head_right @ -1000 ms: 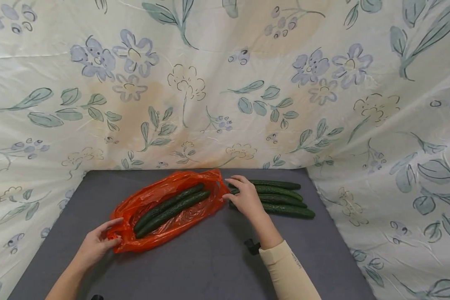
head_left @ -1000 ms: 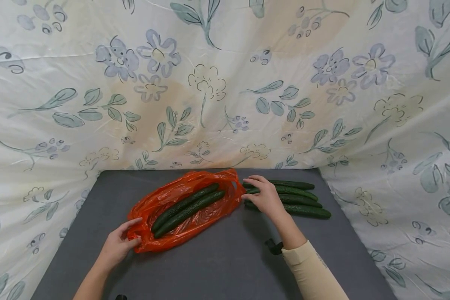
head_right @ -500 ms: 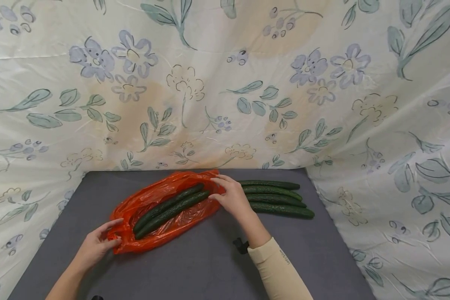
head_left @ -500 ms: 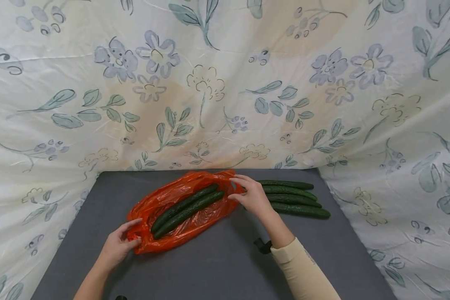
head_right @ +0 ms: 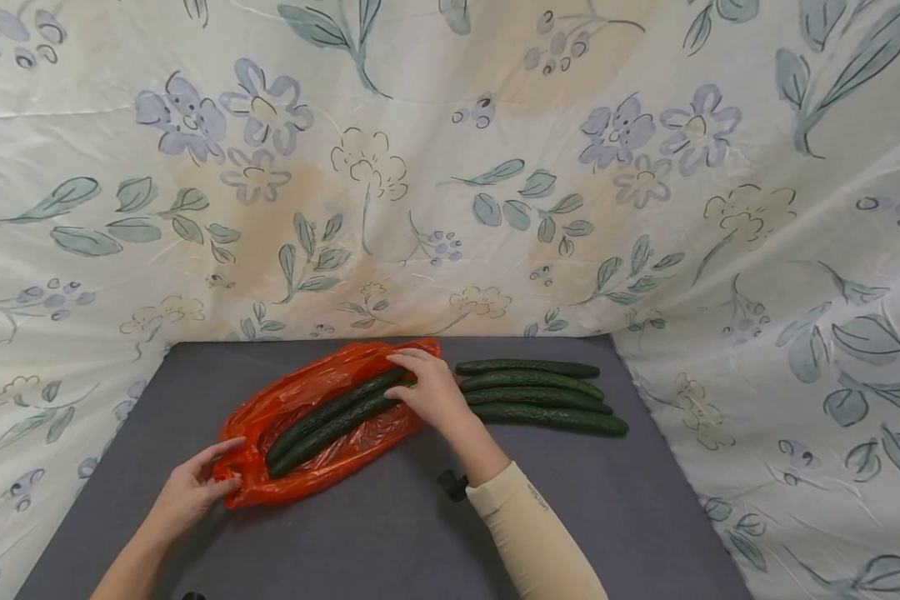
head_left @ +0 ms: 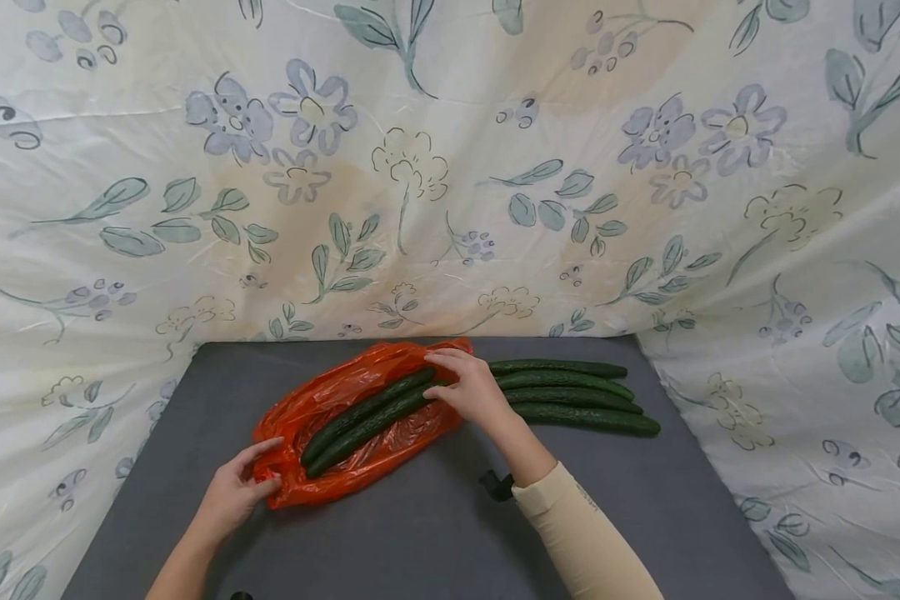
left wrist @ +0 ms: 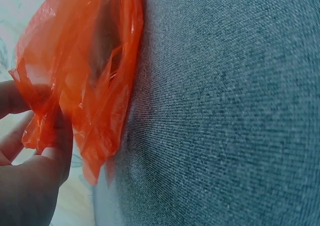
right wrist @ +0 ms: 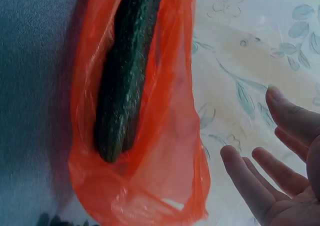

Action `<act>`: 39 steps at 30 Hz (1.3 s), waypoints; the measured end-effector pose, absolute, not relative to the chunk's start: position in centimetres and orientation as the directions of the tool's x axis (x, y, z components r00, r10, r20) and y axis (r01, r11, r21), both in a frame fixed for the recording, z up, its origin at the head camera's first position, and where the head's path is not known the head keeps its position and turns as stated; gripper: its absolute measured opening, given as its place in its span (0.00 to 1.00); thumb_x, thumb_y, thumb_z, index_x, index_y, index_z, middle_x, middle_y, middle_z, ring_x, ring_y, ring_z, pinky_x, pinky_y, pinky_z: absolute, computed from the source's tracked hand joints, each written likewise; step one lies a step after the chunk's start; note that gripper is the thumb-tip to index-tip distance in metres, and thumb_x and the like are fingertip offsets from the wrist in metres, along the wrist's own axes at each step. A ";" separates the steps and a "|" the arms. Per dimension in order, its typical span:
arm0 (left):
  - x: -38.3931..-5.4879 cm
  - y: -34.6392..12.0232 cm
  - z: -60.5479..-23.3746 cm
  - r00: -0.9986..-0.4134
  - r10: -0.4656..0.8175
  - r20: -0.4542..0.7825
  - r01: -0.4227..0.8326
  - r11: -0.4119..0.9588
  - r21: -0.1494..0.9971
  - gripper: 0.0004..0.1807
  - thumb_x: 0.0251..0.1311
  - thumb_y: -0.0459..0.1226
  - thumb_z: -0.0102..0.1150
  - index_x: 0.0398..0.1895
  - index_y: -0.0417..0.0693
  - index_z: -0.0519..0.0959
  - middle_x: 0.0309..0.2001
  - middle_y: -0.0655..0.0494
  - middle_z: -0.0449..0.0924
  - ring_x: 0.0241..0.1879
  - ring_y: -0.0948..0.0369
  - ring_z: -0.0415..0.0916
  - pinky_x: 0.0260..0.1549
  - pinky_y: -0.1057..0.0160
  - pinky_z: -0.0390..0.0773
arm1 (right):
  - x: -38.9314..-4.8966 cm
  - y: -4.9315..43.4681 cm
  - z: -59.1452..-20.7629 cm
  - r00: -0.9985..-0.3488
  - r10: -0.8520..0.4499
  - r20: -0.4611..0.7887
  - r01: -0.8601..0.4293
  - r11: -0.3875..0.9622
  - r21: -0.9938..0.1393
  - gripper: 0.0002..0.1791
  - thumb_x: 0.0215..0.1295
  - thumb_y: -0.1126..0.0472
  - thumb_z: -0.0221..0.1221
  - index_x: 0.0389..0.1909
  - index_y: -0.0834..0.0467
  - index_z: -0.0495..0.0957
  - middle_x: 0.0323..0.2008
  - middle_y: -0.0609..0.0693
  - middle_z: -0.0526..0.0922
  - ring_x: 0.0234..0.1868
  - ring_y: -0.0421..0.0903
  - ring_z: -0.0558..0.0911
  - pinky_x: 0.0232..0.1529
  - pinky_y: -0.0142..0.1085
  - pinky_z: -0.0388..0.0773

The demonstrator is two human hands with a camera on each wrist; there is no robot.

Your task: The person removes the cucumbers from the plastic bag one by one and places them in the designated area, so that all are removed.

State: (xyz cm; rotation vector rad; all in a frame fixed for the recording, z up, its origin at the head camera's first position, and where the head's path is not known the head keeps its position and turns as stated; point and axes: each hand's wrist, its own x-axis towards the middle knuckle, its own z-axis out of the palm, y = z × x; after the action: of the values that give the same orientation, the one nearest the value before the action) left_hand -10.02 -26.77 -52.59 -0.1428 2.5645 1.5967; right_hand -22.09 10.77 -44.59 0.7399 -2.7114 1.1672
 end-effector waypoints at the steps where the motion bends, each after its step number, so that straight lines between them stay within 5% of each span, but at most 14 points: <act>1: -10.0 -26.8 -52.6 -0.989 -0.018 -0.146 -0.139 0.441 0.887 0.34 0.64 0.36 0.67 0.72 0.44 0.68 0.69 0.36 0.66 0.51 0.67 0.75 0.42 0.72 0.79 | -22.2 10.5 -44.7 -0.876 -0.403 0.265 -0.469 0.588 -0.659 0.32 0.58 0.58 0.73 0.65 0.50 0.78 0.66 0.53 0.77 0.66 0.54 0.76 0.55 0.49 0.80; 25: -10.1 -26.8 -52.9 -0.987 -0.028 -0.161 -0.157 0.425 0.892 0.34 0.63 0.33 0.66 0.72 0.43 0.67 0.69 0.37 0.68 0.51 0.68 0.76 0.42 0.72 0.79 | -24.8 3.9 -49.7 -0.868 -0.492 0.072 -0.417 0.642 -0.643 0.31 0.59 0.58 0.72 0.65 0.48 0.78 0.66 0.47 0.77 0.67 0.49 0.75 0.62 0.46 0.76; 34: -10.1 -26.9 -53.0 -0.990 -0.019 -0.141 -0.135 0.457 0.879 0.33 0.64 0.37 0.67 0.72 0.45 0.69 0.69 0.38 0.68 0.51 0.68 0.75 0.42 0.71 0.79 | -25.2 3.3 -51.6 -0.870 -0.484 -0.090 -0.334 0.716 -0.613 0.34 0.59 0.55 0.72 0.68 0.43 0.75 0.74 0.42 0.67 0.75 0.53 0.65 0.65 0.52 0.72; 39: -10.1 -26.8 -53.0 -0.990 -0.019 -0.141 -0.134 0.460 0.878 0.33 0.64 0.37 0.67 0.72 0.45 0.69 0.69 0.37 0.68 0.51 0.68 0.75 0.42 0.70 0.79 | -25.2 3.4 -52.4 -0.872 -0.482 -0.089 -0.354 0.745 -0.566 0.32 0.59 0.58 0.72 0.66 0.47 0.77 0.69 0.47 0.74 0.72 0.51 0.70 0.68 0.50 0.70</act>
State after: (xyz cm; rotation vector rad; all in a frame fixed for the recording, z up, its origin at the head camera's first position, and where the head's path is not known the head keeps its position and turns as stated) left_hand -10.14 -26.85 -53.04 -0.1357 2.5877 1.5705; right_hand -25.22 3.39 -52.45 0.7649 -3.1469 0.9416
